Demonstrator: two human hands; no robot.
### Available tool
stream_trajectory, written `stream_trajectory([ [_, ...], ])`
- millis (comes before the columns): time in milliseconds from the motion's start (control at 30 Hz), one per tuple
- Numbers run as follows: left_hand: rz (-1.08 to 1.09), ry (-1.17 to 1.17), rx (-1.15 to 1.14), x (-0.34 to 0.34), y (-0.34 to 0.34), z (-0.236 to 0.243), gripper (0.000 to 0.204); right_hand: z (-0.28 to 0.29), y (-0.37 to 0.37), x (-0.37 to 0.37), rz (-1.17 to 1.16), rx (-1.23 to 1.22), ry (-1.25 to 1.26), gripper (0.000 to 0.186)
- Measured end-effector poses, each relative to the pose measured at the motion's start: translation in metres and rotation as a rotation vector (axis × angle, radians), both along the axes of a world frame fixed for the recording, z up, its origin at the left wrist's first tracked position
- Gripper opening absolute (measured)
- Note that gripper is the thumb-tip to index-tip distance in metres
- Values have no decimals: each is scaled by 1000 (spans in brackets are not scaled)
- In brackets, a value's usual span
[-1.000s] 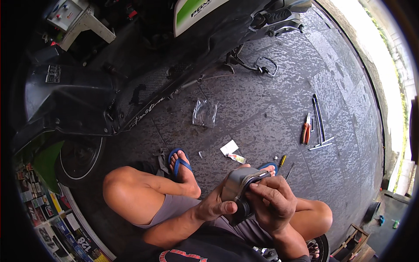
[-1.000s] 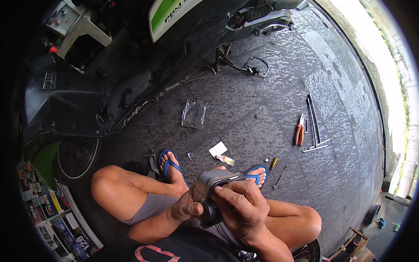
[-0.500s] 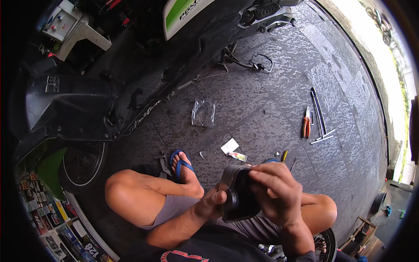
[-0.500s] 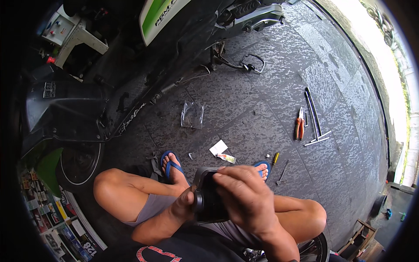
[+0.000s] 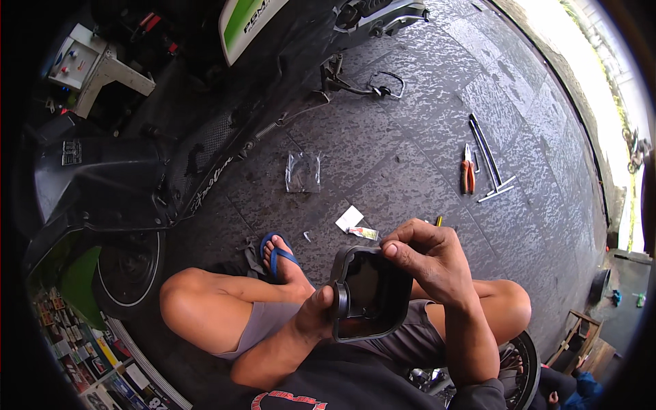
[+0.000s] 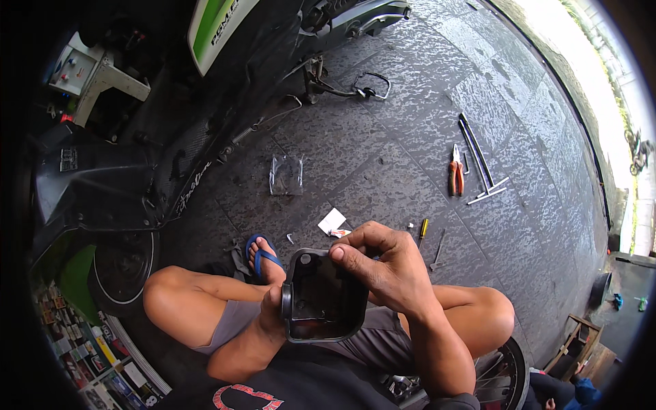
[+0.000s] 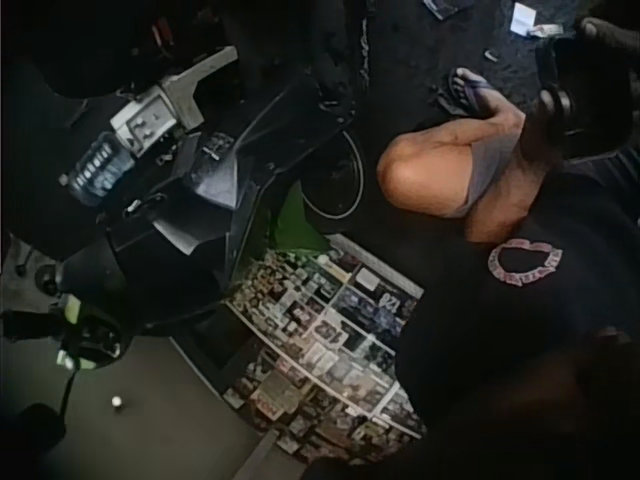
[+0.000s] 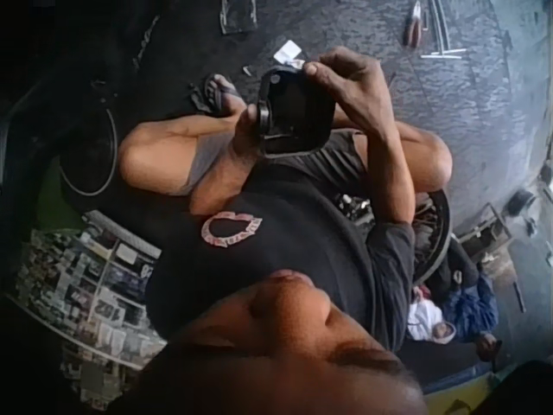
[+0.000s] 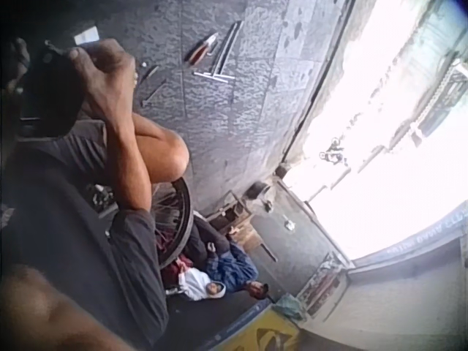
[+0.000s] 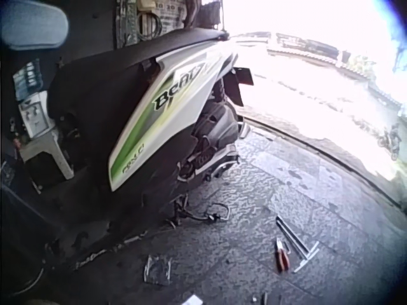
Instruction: The person applies sealant from a tube onto a rubber gasket. The person then presses the gasket into a channel on a plastic motorcycle housing by hand, smoothing it along the edges to ensure a seal.
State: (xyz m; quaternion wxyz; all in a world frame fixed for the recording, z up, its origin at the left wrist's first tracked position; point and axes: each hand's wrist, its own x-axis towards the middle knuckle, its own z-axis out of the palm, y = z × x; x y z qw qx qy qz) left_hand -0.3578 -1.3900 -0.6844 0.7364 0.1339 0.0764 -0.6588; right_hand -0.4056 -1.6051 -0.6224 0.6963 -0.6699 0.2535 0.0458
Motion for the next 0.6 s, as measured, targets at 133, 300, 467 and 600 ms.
stream_trajectory([
  [133, 0, -98, 27, -2, 1, 5, 111, 0, 3, -3, -8, -10, -74, 27],
  [300, 7, -60, 35, 0, -3, 17, 107, 7, 3, 3, 44, -67, -27, 28],
  [467, -2, -146, 15, 0, -4, 13, 106, 5, 5, 4, 36, 25, 20, 31],
  [600, -17, -259, -6, 7, -5, 6, 104, 0, 4, -1, 15, -12, -56, 33],
])
